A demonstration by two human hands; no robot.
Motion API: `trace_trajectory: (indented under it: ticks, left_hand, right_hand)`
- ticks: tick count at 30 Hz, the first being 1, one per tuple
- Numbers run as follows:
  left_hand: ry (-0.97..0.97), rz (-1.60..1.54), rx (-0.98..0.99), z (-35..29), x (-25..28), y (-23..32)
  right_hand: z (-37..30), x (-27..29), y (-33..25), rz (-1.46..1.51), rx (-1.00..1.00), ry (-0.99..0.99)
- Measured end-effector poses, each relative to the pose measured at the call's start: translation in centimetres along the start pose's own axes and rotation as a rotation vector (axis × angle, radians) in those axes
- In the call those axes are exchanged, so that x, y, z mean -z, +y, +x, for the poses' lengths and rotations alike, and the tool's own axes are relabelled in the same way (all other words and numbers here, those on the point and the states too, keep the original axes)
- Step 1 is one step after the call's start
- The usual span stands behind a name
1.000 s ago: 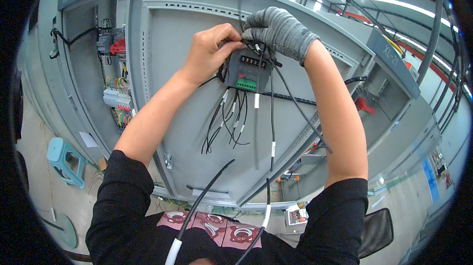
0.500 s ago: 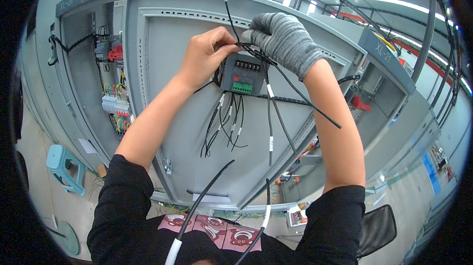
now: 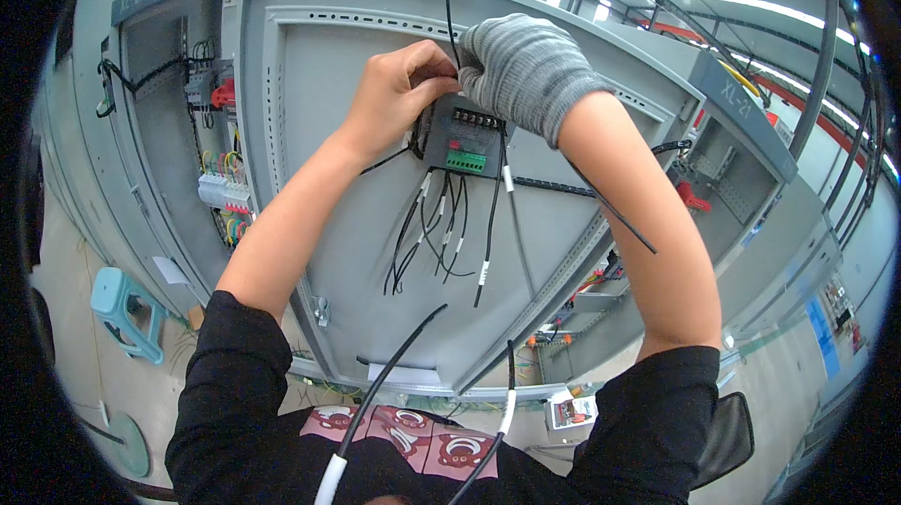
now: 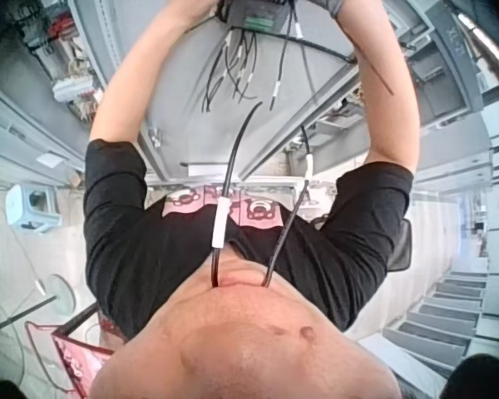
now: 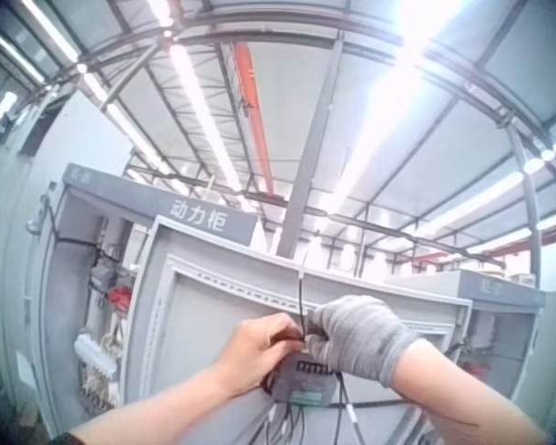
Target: The person organizes and secures multiple black wires into a terminal block mounted inside an open electrical cabinet. They use pliers to strip wire ends and a screwdriver to tighten connections, then bundle the wires with zip ties.
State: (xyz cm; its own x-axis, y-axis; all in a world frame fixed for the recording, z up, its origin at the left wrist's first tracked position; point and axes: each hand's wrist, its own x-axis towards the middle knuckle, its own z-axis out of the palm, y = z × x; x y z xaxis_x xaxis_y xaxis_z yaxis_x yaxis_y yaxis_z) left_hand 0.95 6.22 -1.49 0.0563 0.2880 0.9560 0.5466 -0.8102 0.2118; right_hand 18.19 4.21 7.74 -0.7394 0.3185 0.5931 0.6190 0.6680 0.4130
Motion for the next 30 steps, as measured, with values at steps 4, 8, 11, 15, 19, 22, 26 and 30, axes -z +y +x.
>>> trace_trajectory:
  ticks: [4,8,11,15,19,22,26,30]
  left_hand:
    - [0.023,0.072,0.012,-0.7,1.3,-0.2]
    - [0.004,0.027,-0.019,0.3,-0.1,1.1]
    - [0.004,0.042,0.021,-0.2,0.0,0.6]
    - [0.018,0.063,0.050,-0.3,0.8,0.8]
    - [0.026,0.056,0.003,0.2,0.0,0.6]
    - [0.034,0.053,-0.004,-0.1,0.0,0.6]
    - [0.060,0.086,-0.024,-0.8,1.0,-0.4]
    - [0.035,0.027,-0.059,-0.1,-0.1,0.3]
  right_hand:
    - [-3.7,3.4,-2.2,0.536,0.231,0.157]
    - [-12.4,8.1,-3.7,0.709,0.245,-0.443]
    - [-15.6,4.8,-4.0,0.646,0.224,-0.441]
    - [-16.5,3.4,-3.9,0.588,0.226,-0.346]
    - [-16.8,4.9,-2.8,0.504,0.205,-0.127]
    - [-15.9,7.1,-1.0,0.310,0.194,0.423]
    - [-7.2,6.2,0.8,0.092,0.183,0.674]
    - [-2.2,-0.6,3.6,-0.007,0.162,0.324]
